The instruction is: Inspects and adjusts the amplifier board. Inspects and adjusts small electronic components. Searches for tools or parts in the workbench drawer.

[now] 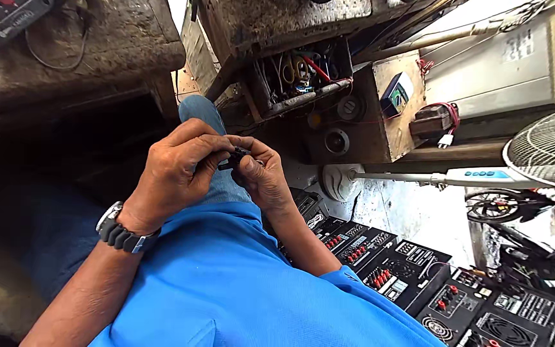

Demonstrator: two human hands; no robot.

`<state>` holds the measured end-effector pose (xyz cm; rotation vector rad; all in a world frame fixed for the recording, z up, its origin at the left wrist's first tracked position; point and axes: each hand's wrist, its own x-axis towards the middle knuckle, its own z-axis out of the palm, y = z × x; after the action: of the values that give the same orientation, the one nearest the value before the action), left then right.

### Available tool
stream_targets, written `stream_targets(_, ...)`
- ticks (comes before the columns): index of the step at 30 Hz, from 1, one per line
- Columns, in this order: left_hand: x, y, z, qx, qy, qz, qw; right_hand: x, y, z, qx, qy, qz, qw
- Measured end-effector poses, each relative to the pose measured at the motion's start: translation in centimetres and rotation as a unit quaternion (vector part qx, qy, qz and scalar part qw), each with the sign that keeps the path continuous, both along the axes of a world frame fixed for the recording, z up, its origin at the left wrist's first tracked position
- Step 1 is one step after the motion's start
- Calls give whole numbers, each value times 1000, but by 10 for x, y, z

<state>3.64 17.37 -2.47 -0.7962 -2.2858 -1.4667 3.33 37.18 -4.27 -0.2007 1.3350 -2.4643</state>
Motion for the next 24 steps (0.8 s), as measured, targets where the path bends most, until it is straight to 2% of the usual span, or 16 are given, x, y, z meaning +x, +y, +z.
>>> stream_targets(8,-1,-3,-1,4,-13,-12,1000,-1,0,-1,5,13,-4,1000)
stream_targets(15,6,-8,-4,149,-137,-35,979,-9,9,4,52,119,-53,990)
stream_targets(24,6,4,-3,96,-150,-27,984,-11,12,5,104,190,-61,974)
